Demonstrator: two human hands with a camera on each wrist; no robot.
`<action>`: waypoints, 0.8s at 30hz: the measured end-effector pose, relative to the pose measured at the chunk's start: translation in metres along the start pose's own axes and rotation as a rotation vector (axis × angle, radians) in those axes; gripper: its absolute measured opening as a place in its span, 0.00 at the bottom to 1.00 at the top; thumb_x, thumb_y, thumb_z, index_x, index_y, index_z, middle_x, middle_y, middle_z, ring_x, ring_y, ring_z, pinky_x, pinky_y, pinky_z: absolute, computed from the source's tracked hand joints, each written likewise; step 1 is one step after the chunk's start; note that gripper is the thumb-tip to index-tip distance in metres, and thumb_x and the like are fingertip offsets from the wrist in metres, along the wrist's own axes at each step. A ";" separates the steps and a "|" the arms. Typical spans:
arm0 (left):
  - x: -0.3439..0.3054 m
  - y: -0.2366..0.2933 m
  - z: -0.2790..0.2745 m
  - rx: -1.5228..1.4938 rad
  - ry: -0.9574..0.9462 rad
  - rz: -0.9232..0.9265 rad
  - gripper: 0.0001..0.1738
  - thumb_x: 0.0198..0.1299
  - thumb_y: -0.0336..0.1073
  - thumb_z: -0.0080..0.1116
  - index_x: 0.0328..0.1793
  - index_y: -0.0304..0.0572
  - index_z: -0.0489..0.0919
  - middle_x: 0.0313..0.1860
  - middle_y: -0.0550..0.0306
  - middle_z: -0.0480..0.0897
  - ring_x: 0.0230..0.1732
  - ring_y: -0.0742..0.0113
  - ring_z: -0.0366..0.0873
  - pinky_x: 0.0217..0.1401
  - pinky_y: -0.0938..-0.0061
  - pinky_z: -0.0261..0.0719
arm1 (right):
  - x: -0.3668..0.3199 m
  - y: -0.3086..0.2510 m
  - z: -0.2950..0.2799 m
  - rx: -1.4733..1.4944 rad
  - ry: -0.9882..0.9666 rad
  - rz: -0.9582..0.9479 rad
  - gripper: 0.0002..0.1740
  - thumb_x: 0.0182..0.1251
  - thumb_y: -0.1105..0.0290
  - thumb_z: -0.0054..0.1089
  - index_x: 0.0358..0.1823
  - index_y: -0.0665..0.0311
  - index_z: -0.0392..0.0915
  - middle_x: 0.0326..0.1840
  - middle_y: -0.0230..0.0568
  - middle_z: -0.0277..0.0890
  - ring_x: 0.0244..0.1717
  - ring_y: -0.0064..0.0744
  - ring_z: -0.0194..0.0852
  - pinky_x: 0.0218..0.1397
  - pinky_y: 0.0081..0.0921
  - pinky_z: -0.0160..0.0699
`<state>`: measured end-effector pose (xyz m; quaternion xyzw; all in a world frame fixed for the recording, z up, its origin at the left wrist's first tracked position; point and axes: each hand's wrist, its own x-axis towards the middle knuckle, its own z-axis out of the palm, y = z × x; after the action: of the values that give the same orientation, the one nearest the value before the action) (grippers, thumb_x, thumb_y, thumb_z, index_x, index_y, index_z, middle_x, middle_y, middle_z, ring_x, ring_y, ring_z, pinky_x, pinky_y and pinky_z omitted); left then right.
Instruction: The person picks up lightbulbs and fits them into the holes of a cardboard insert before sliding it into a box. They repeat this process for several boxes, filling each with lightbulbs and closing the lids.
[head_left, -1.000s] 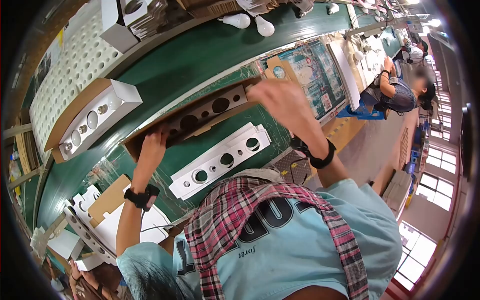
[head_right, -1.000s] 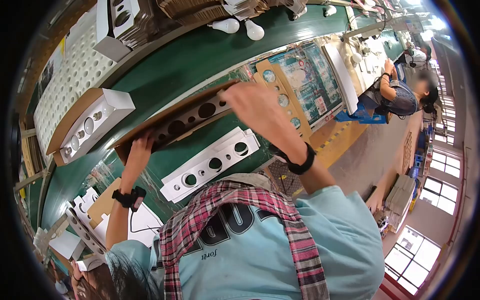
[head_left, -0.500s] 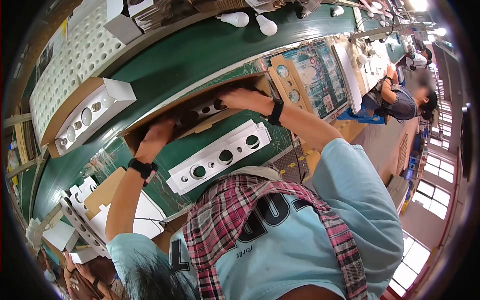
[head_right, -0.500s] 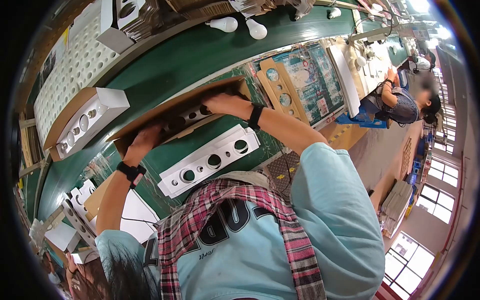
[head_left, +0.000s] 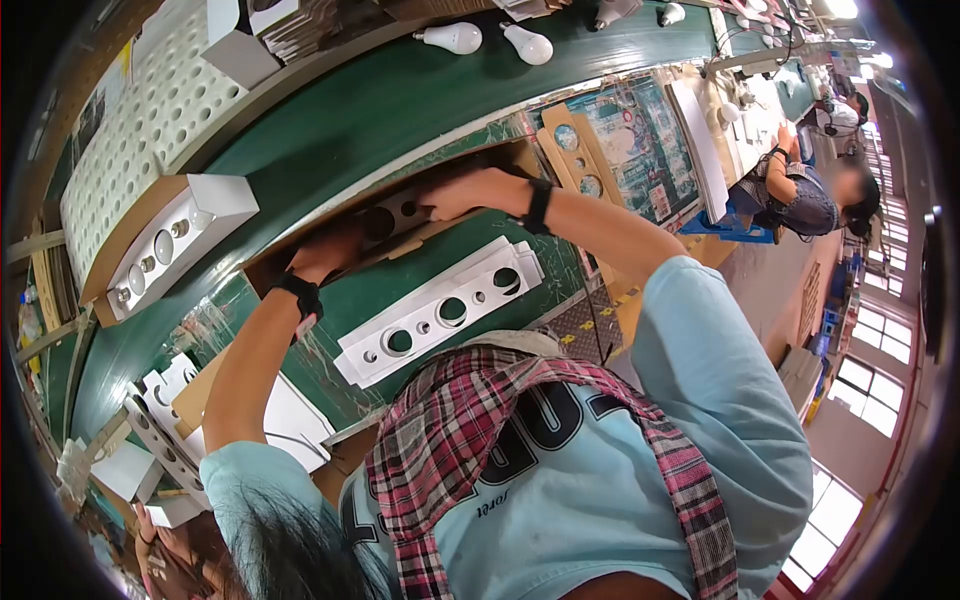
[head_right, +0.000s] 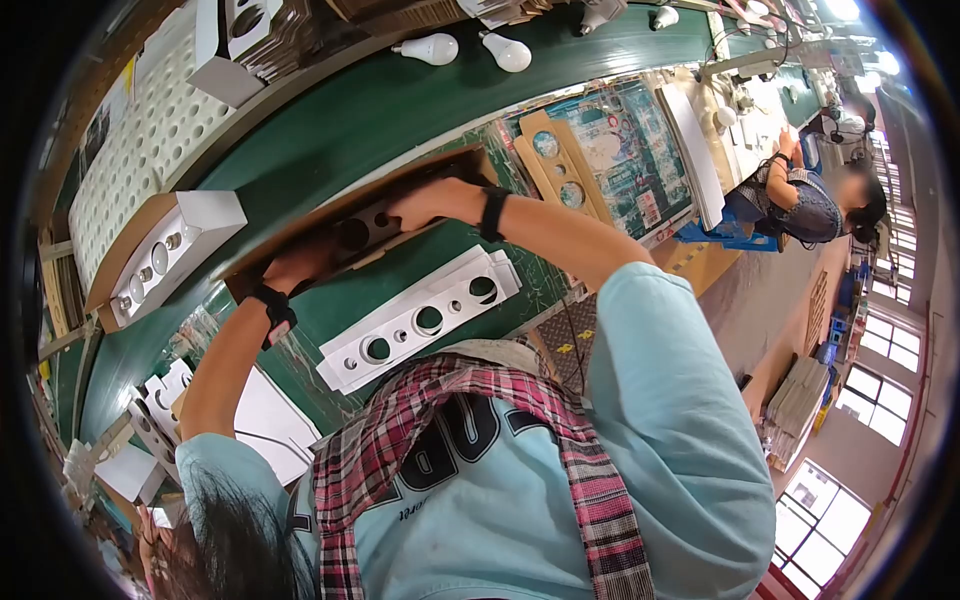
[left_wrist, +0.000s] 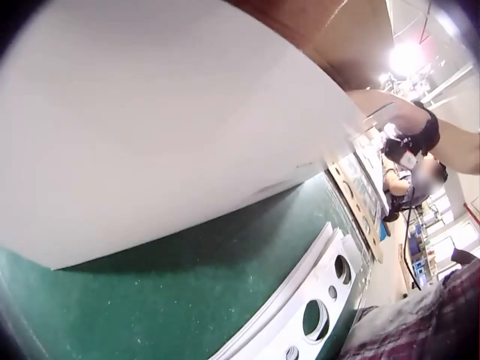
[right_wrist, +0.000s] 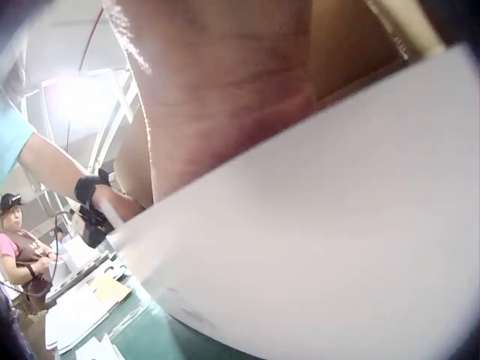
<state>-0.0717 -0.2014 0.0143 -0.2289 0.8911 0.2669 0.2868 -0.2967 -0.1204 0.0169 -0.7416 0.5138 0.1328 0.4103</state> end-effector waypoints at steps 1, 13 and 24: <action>-0.006 0.009 -0.016 0.001 -0.044 -0.002 0.27 0.53 0.28 0.53 0.63 0.34 0.69 0.60 0.34 0.73 0.63 0.42 0.69 0.67 0.58 0.67 | 0.013 0.003 0.007 -0.006 -0.044 0.023 0.20 0.60 0.62 0.51 0.52 0.60 0.77 0.51 0.48 0.77 0.53 0.48 0.75 0.52 0.39 0.76; -0.069 -0.014 0.010 -0.362 0.282 0.222 0.20 0.64 0.40 0.50 0.57 0.35 0.73 0.53 0.39 0.76 0.55 0.40 0.72 0.57 0.59 0.71 | -0.172 0.012 -0.108 1.272 0.417 -0.312 0.17 0.70 0.63 0.50 0.51 0.70 0.74 0.46 0.43 0.78 0.44 0.28 0.79 0.49 0.20 0.76; -0.115 0.026 0.008 -0.242 0.275 -0.105 0.23 0.56 0.36 0.60 0.58 0.42 0.70 0.52 0.47 0.73 0.47 0.39 0.76 0.46 0.55 0.78 | -0.022 0.246 -0.042 0.350 1.268 0.495 0.41 0.48 0.61 0.72 0.62 0.66 0.62 0.55 0.55 0.67 0.56 0.50 0.70 0.55 0.38 0.74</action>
<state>0.0005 -0.1474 0.0905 -0.3423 0.8701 0.3231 0.1461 -0.5303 -0.1707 -0.0588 -0.4603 0.8215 -0.3205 0.1028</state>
